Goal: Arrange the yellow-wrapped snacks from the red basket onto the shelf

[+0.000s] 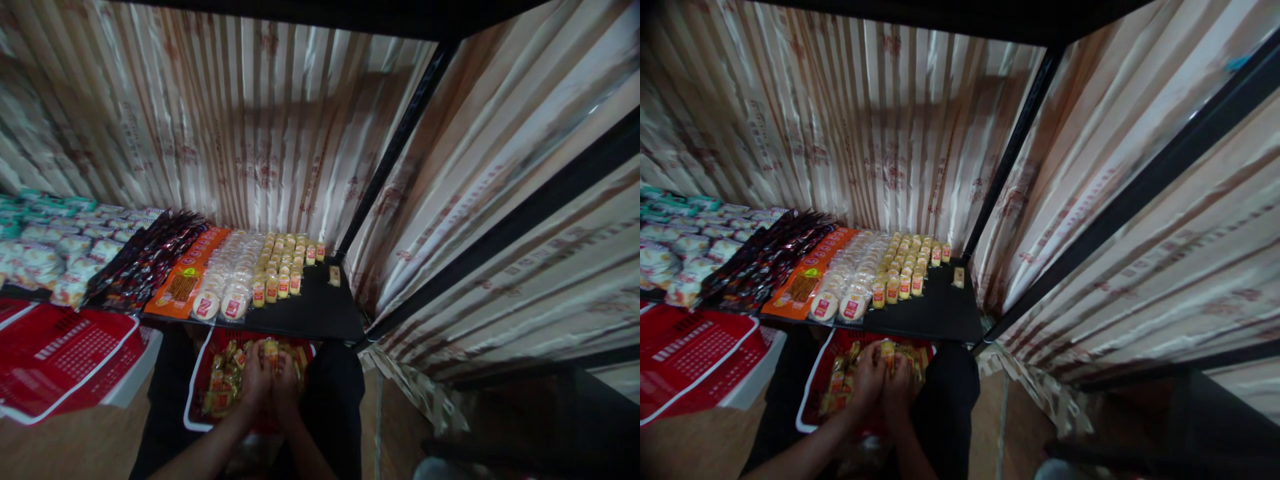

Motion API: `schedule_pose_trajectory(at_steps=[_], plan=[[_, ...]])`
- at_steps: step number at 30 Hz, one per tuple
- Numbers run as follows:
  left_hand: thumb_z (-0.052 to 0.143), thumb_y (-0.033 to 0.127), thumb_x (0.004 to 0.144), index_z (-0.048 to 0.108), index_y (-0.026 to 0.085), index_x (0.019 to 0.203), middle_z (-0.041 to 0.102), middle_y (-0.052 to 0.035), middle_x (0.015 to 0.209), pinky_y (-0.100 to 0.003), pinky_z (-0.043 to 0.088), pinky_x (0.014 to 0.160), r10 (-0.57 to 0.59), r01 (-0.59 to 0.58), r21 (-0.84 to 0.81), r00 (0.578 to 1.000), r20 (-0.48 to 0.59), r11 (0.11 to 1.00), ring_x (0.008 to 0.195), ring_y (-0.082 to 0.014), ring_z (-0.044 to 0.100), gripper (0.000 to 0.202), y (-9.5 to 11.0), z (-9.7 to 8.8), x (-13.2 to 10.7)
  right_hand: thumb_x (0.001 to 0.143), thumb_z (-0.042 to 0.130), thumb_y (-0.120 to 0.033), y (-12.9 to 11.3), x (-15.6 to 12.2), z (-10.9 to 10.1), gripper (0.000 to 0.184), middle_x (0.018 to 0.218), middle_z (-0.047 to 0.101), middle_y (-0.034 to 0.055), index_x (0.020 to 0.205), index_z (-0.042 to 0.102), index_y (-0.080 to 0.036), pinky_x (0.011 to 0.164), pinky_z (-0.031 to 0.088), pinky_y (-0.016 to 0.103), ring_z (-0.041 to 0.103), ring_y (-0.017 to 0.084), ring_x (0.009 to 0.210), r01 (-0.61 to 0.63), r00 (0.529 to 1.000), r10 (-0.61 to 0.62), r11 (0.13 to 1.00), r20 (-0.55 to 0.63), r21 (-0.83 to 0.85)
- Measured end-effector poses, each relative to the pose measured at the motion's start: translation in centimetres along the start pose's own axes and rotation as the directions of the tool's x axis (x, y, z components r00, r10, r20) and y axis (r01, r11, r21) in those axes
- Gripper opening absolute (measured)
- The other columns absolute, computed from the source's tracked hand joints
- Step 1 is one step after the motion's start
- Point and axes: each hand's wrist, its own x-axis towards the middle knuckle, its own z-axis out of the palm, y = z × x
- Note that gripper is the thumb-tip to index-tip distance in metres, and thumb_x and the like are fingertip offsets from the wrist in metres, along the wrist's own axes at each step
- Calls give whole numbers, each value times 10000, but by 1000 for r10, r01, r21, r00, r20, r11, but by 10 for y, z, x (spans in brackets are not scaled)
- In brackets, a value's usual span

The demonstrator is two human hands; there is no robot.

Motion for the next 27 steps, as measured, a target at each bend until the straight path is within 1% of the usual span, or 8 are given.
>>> schedule_pose_trajectory(at_steps=[4,6,10,13,16,21,27], plan=[[426,183,752,587,158,1011,618,-100,987,-381,470,880,121,-120,7,992,-40,993,941,-208,580,306,16,-4,-2,776,501,-390,-18,5,-14,200,822,678,28,883,592,-248,644,487,292,635,187,735,-41,999,40,997,18,60],[424,184,753,587,162,1018,611,-98,987,-391,474,878,156,-156,4,986,-62,988,941,-209,575,312,24,-4,-1,781,497,-391,-25,9,-20,211,845,679,31,906,589,-247,655,491,289,637,185,740,-49,998,46,994,32,94],[414,195,779,577,169,1059,596,-99,1025,-377,487,866,177,-180,-30,980,-88,983,960,-201,574,325,36,-4,1,790,489,-371,-33,19,-28,231,889,675,46,951,570,-226,703,500,292,643,182,771,-78,994,66,988,91,137],[412,193,788,566,166,1077,591,-95,1023,-360,492,863,192,-197,-48,977,-89,979,946,-191,579,328,43,-5,5,781,499,-357,-40,27,-30,252,949,664,72,974,551,-202,732,506,297,646,184,818,-77,993,59,982,105,174],[416,177,785,555,163,1083,584,-98,1046,-336,492,865,202,-208,-62,975,-91,976,971,-188,574,330,48,-6,11,774,511,-347,-50,34,-31,243,950,663,76,966,545,-202,729,514,296,651,185,819,-66,994,44,974,103,216],[412,146,775,546,172,1076,573,-86,1063,-315,488,876,208,-213,-84,976,-70,973,974,-174,576,330,56,-5,22,773,526,-371,-61,46,-35,246,925,661,70,952,550,-203,746,513,304,650,191,825,-45,998,33,979,61,201],[407,145,794,543,172,1091,559,-85,1070,-321,469,901,264,-269,-87,962,-64,959,988,-170,554,328,70,8,31,771,522,-393,-61,67,-42,268,952,647,70,960,522,-202,781,508,310,644,185,843,-77,996,68,982,58,171]])
